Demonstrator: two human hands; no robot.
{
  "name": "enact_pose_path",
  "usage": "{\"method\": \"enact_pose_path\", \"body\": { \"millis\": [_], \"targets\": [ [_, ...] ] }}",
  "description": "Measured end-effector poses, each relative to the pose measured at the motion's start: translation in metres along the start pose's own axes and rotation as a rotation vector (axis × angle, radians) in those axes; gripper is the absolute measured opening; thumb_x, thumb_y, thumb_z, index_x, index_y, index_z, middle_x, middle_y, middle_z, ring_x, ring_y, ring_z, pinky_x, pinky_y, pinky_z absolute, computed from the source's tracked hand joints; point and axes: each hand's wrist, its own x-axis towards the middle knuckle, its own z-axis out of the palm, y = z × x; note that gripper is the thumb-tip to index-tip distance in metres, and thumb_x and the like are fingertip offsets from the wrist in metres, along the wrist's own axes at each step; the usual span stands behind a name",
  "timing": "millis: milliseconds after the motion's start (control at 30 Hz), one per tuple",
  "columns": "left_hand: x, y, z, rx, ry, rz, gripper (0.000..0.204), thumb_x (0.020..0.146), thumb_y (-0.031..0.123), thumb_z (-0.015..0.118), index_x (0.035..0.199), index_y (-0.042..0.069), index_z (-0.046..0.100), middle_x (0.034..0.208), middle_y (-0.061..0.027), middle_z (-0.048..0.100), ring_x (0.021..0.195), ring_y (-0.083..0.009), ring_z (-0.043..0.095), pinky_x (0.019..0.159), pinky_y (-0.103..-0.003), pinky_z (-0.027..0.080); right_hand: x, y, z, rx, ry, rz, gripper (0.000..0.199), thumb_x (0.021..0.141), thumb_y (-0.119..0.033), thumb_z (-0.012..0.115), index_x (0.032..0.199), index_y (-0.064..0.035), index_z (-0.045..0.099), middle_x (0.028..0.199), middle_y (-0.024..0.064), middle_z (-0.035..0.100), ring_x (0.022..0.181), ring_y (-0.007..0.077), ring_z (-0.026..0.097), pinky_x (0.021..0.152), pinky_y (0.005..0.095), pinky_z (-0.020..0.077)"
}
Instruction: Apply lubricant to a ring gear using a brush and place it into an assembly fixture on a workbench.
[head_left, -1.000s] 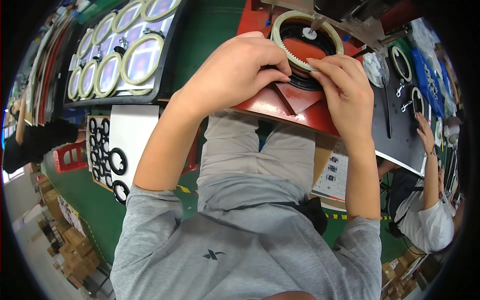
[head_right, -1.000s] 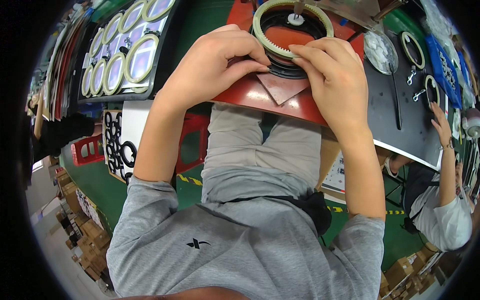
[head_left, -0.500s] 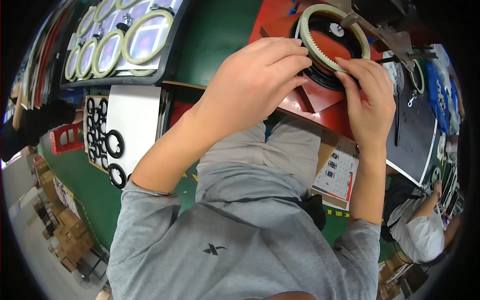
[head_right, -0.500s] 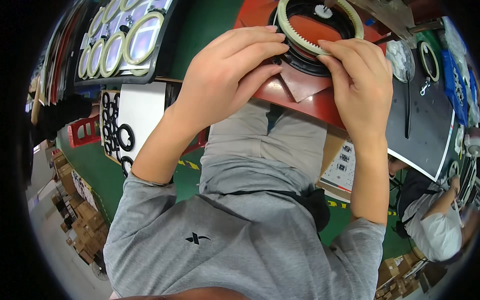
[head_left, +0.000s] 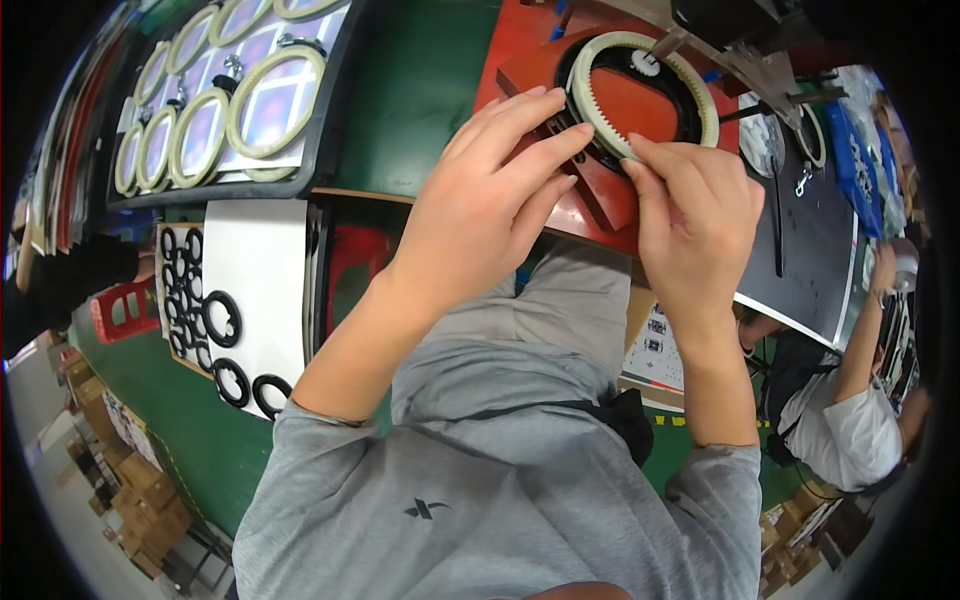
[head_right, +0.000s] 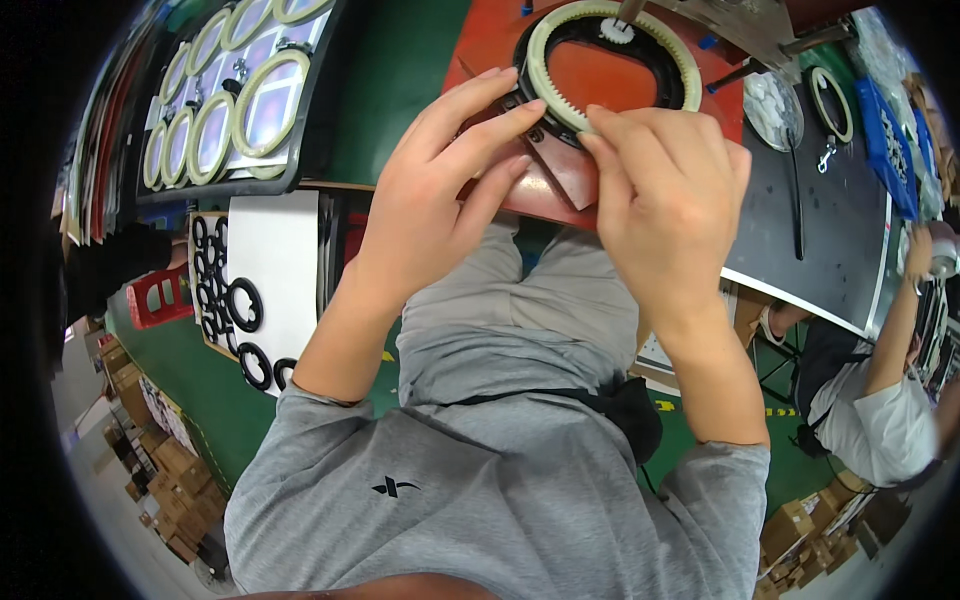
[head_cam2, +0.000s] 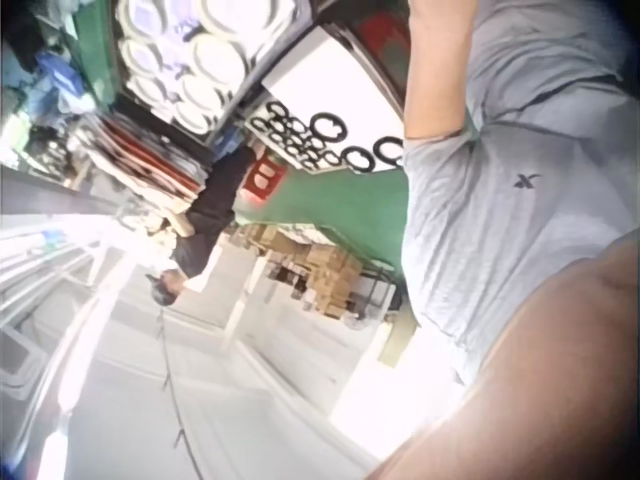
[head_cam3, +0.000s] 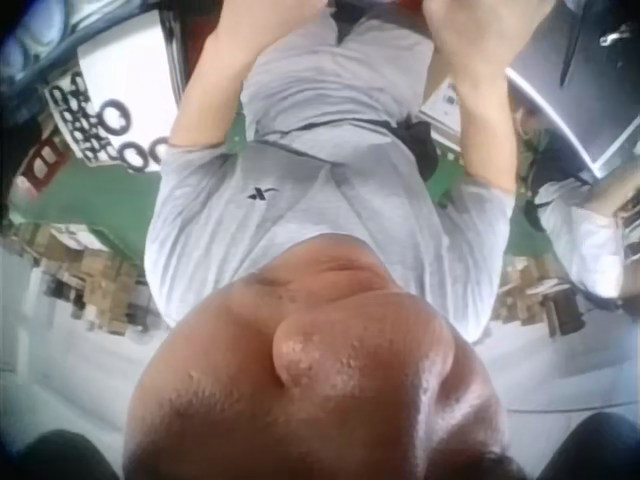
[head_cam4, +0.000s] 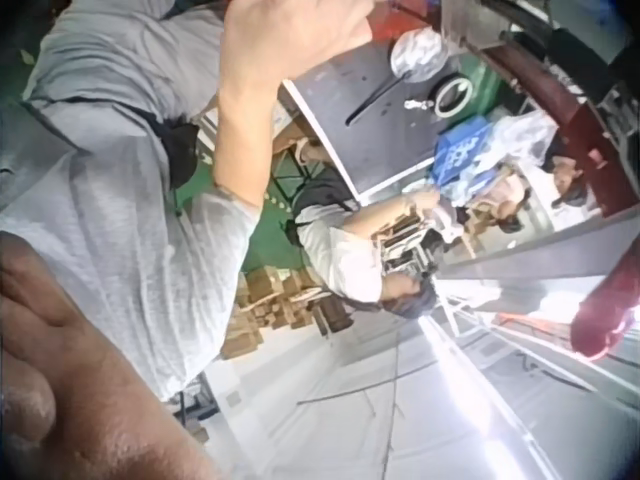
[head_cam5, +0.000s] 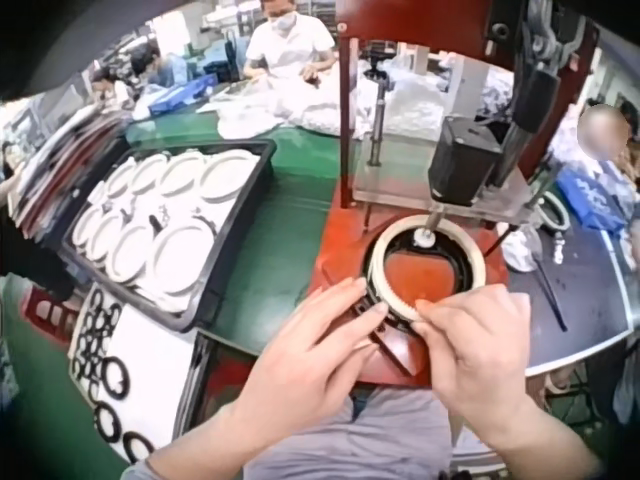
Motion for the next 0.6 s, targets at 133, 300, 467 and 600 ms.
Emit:
{"method": "enact_pose_path", "body": {
  "millis": [133,300,467,600],
  "targets": [
    [0.002,0.004,0.0,-0.062,0.031,-0.035,0.034,0.091,0.006,0.075,0.124,0.0,0.069,0.132,-0.0204,0.068,0.127,-0.0406,0.063,0.103,-0.045,0.054,-0.002,-0.005,0.004,0.003,-0.001,0.006,0.022,0.083,-0.011,0.081,0.105,-0.0124,0.079,0.091,-0.0017,0.07,0.09,0.0199,0.065,0.077,0.0357,0.0401],
    [0.01,0.004,0.002,-0.074,0.086,-0.038,0.025,0.093,0.006,0.073,0.117,-0.001,0.07,0.121,-0.0197,0.073,0.119,-0.0388,0.068,0.101,-0.043,0.054,0.0,-0.009,0.003,-0.007,0.001,0.03,0.021,0.082,-0.009,0.08,0.103,-0.0104,0.08,0.09,-0.0016,0.069,0.088,0.0191,0.064,0.075,0.0354,0.0394],
    [0.017,0.004,0.006,-0.042,0.192,-0.061,0.015,0.092,0.005,0.072,0.106,0.0,0.072,0.104,-0.0167,0.075,0.098,-0.0352,0.071,0.09,-0.042,0.056,0.007,-0.013,0.0,0.016,-0.02,0.019,0.016,0.083,-0.009,0.077,0.099,-0.0089,0.08,0.084,-0.0005,0.066,0.084,0.0193,0.062,0.074,0.0356,0.0391],
    [0.034,0.004,0.011,-0.069,0.178,-0.139,0.015,0.091,0.007,0.074,0.105,0.0,0.071,0.097,-0.0157,0.073,0.088,-0.0337,0.067,0.082,-0.041,0.054,0.005,-0.012,-0.002,0.02,-0.029,0.024,0.016,0.083,-0.009,0.078,0.098,-0.0086,0.08,0.083,-0.0002,0.065,0.082,0.0196,0.061,0.074,0.0359,0.0387]
  ]
}}
